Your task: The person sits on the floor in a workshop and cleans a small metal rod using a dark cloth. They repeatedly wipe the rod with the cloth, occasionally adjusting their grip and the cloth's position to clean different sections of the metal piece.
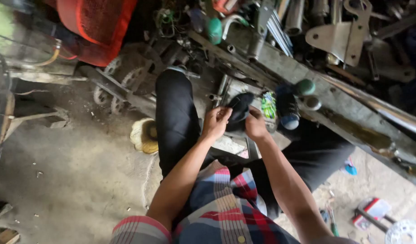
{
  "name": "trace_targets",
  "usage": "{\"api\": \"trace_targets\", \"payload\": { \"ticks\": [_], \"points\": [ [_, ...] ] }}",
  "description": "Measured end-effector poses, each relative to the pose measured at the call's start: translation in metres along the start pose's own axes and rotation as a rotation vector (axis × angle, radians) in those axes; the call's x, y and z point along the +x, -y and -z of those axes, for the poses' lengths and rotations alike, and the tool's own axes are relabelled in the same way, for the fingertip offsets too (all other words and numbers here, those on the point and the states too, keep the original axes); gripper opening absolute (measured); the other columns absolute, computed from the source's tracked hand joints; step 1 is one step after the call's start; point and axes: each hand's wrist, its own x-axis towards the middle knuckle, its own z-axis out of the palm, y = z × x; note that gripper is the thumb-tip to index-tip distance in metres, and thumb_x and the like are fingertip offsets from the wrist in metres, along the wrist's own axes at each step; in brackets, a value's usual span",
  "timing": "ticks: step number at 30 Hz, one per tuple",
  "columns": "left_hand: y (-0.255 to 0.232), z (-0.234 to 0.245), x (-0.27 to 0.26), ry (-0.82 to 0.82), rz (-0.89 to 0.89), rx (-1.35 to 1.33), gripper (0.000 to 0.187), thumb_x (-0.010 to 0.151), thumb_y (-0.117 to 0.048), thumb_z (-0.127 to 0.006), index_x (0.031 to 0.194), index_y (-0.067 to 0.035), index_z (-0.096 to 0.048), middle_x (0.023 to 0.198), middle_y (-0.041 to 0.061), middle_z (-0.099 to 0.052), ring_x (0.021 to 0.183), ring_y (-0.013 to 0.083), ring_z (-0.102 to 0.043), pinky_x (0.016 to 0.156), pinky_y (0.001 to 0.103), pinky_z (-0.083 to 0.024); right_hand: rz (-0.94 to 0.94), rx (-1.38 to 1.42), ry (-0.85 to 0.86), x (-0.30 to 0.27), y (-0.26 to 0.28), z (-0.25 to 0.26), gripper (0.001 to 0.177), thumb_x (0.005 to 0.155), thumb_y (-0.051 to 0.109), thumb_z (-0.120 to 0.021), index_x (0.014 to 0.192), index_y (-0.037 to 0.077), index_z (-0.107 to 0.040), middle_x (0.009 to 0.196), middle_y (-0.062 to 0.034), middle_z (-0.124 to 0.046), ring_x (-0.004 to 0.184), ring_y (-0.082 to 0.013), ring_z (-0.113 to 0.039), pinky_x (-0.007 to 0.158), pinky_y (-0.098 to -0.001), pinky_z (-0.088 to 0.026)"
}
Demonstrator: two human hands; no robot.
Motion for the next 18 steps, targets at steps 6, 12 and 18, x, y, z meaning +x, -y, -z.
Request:
{"api": "trace_targets", "payload": {
  "ticks": [6,12,18],
  "points": [
    [0.005,0.000,-0.005,0.135,0.049,0.065,0.024,0.098,-0.023,-0.069,0.092,0.000,-0.071,0.072,0.001,-0.066,0.064,0.0090,-0.058,0.058,0.027,-0.047,-0.003,0.175,0.140,-0.003,-0.002,0.001,0.016,0.101,0.001,-0.058,0.111,-0.002,-0.070,0.101,-0.0090,-0.073,0.088,-0.0187,-0.070,0.080,-0.0350,-0.058],
    [0.018,-0.002,-0.006,0.129,-0.090,0.023,0.013,0.089,-0.008,-0.064,0.097,-0.001,-0.070,0.082,0.001,-0.072,0.076,0.0107,-0.067,0.068,0.028,-0.054,-0.037,0.187,0.112,-0.005,0.005,-0.002,0.015,0.101,0.000,-0.060,0.115,-0.001,-0.067,0.101,-0.0113,-0.072,0.087,-0.0218,-0.071,0.080,-0.0381,-0.059],
    [0.009,-0.004,-0.012,0.067,-0.062,0.175,0.015,0.095,-0.016,-0.071,0.097,-0.001,-0.072,0.078,0.001,-0.070,0.071,0.0090,-0.062,0.064,0.027,-0.050,-0.086,0.254,0.150,-0.001,0.002,0.000,0.023,0.098,-0.005,-0.058,0.119,-0.002,-0.067,0.108,-0.0138,-0.072,0.094,-0.0246,-0.070,0.083,-0.0387,-0.057]
  ]
}}
